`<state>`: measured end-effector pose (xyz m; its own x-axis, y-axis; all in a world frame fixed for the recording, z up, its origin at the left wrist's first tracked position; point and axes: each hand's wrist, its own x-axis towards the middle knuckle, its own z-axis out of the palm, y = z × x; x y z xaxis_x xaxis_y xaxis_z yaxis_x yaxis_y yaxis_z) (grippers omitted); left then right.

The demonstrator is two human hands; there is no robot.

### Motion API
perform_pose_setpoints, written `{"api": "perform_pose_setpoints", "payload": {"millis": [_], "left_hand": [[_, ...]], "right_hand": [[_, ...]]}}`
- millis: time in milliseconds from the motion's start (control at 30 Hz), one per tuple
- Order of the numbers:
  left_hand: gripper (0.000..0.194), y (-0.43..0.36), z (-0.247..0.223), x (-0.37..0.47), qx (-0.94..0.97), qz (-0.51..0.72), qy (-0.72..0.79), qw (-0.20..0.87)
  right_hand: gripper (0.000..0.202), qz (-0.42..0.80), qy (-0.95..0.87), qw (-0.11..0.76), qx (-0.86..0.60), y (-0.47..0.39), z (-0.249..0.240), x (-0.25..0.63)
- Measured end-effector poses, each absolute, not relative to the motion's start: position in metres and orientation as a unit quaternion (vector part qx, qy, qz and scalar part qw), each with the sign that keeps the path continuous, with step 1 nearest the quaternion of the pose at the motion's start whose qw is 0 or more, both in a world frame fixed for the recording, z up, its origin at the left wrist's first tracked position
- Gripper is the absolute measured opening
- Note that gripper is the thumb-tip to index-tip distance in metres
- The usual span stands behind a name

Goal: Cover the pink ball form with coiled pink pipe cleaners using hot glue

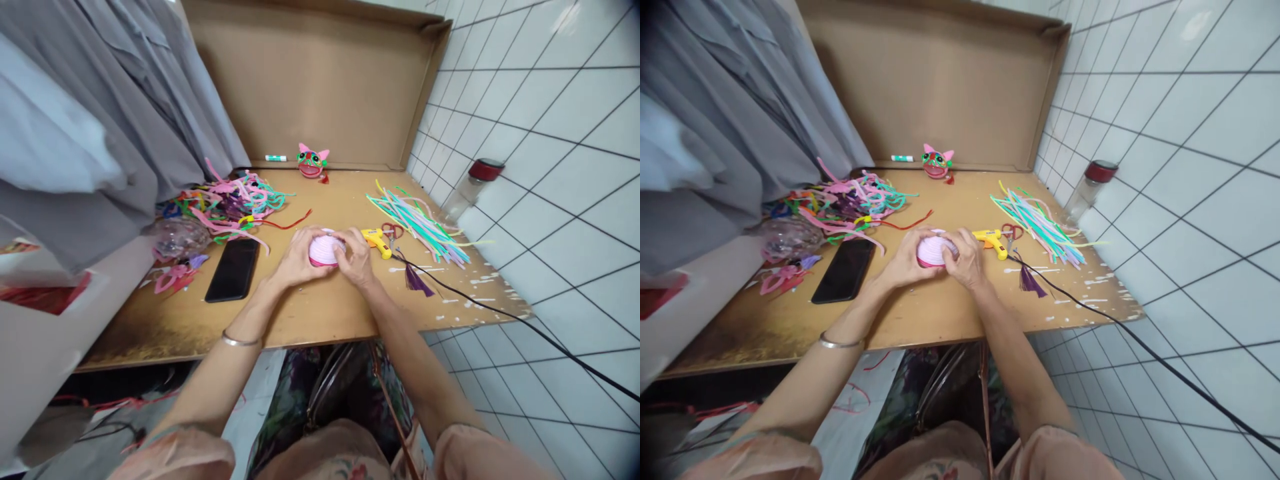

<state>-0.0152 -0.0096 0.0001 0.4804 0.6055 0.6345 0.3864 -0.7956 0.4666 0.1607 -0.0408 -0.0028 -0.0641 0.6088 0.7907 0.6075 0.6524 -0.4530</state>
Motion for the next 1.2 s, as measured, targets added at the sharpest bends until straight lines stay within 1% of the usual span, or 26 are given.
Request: {"api": "perform_pose_setpoints", "payload": {"millis": [133, 367, 867, 1200], "left_hand": [[0.066, -0.0101, 0.0006, -0.0162, 0.849, 0.412, 0.298, 0.141], [0.063, -0.0112, 0.0034, -0.0175, 0.851, 0.404, 0.300, 0.148], [0.062, -0.0104, 0.0036, -0.0160, 0.856, 0.403, 0.298, 0.124], [0.063, -0.0102, 0.0028, -0.0159, 0.858, 0.402, 0.294, 0.122]], "right_hand": [[0.019, 0.004, -0.730, 0.538, -0.422, -0.0416, -0.0027, 0.1599], [0.021, 0.006, -0.733, 0.535, -0.421, -0.0431, -0.0003, 0.1589], [0.019, 0.009, -0.724, 0.548, -0.419, -0.0424, -0.0026, 0.1590], [0.023, 0.011, -0.724, 0.549, -0.417, -0.0416, -0.0032, 0.1587]]}}
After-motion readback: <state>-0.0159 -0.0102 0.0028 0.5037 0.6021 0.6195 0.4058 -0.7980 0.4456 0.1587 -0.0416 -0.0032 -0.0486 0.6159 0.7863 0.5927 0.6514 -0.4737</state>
